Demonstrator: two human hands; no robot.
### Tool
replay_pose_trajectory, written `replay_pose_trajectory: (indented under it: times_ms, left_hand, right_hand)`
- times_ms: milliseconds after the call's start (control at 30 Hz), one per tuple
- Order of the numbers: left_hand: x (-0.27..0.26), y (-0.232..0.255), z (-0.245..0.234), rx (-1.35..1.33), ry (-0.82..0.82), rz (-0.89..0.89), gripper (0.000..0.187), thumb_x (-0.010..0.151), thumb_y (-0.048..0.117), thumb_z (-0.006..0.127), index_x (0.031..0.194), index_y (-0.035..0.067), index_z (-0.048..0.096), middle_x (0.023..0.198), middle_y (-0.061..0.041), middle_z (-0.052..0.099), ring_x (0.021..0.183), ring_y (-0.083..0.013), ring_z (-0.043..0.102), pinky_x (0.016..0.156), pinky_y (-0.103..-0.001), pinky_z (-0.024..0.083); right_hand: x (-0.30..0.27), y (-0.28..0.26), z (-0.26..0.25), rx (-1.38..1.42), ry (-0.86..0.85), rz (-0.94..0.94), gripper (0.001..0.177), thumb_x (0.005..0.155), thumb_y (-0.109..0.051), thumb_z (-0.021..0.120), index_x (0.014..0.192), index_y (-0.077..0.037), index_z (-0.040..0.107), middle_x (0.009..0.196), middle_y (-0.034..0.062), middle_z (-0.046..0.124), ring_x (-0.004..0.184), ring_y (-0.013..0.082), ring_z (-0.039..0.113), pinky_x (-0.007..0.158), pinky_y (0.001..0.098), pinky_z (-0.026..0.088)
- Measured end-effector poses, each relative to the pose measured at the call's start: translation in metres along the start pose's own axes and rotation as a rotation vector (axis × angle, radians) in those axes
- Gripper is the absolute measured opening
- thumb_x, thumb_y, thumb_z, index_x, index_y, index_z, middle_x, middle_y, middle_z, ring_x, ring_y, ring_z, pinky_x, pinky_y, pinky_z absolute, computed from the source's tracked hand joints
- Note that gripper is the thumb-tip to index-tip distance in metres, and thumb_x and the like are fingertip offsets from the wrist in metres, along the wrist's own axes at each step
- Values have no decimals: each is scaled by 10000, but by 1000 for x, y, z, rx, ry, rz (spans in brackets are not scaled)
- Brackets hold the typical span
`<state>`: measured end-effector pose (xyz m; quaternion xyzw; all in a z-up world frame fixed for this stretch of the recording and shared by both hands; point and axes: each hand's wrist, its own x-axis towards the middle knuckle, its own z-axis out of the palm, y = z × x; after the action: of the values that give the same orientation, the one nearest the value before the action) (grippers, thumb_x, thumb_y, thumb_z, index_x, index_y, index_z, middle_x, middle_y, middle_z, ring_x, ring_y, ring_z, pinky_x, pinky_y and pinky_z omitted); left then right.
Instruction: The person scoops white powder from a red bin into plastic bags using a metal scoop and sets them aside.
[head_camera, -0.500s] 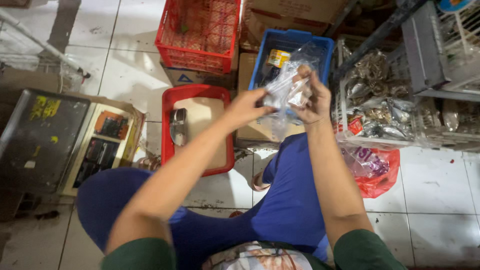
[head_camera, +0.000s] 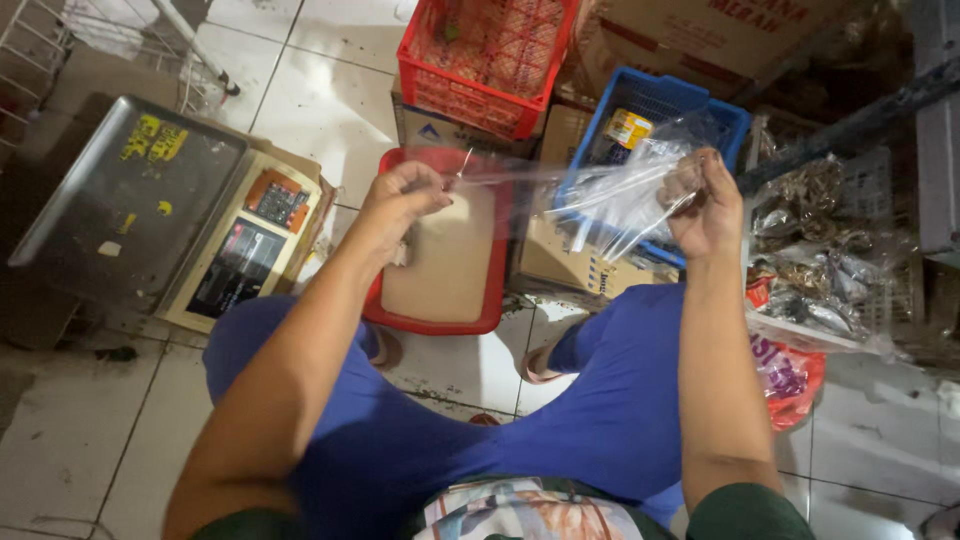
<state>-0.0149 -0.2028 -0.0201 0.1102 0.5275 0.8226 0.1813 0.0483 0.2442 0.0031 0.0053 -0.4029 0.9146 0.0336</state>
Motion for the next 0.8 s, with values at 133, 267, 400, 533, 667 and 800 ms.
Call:
replay_pose_trajectory:
  times_ms: [133, 267, 400, 533, 667, 800]
  left_hand:
    - [2, -11, -7, -68, 157, 5, 138, 994, 142, 652, 1042, 30, 715, 965, -51, 741, 845, -134, 707, 821, -291, 586]
    - [4, -15, -10, 55, 236, 102, 166, 1021, 142, 648, 1045, 1, 734, 910, -46, 737, 802, -125, 677, 773, -278, 567]
    - [0, -22, -13, 172, 261, 225, 100, 969, 84, 693, 973, -9, 728, 867, -14, 695, 783, -89, 622, 714, -263, 515]
    - [-8, -21, -10, 284, 308, 220, 119, 993, 52, 656, 880, 17, 670, 791, -8, 635, 750, -83, 567, 686, -255, 460]
    - [-10, -18, -5, 195, 307, 202, 112, 978, 49, 638, 866, 48, 628, 778, 6, 607, 724, -92, 563, 673, -252, 481]
    - [-6, -11, -11, 5, 401, 229, 104, 907, 28, 639, 814, 73, 622, 888, 24, 717, 772, -96, 644, 623, -269, 517]
  right_hand:
    - [8, 2, -6, -140, 152, -46, 102, 1079, -203, 656, 1034, -132, 597, 805, -12, 509, 727, 137, 483, 672, 298, 416]
    - [19, 8, -21, -333, 180, -24, 83, 1076, -172, 599, 1018, -112, 592, 834, 19, 594, 717, 153, 582, 682, 322, 523]
    - [32, 19, -40, -644, 256, -21, 37, 1074, -118, 618, 1045, -97, 611, 820, 22, 611, 666, 145, 608, 679, 347, 577]
    - [38, 27, -48, -683, 223, -36, 86, 1088, -67, 660, 1043, -74, 588, 812, 34, 613, 675, 129, 599, 704, 359, 596]
    - [37, 23, -44, -612, 188, -29, 78, 1080, -21, 669, 1128, -37, 609, 883, 50, 649, 732, 154, 630, 771, 374, 597]
    - [29, 10, -22, -364, 119, 155, 290, 994, -31, 617, 1284, -37, 628, 1039, 40, 704, 924, 161, 703, 862, 404, 597]
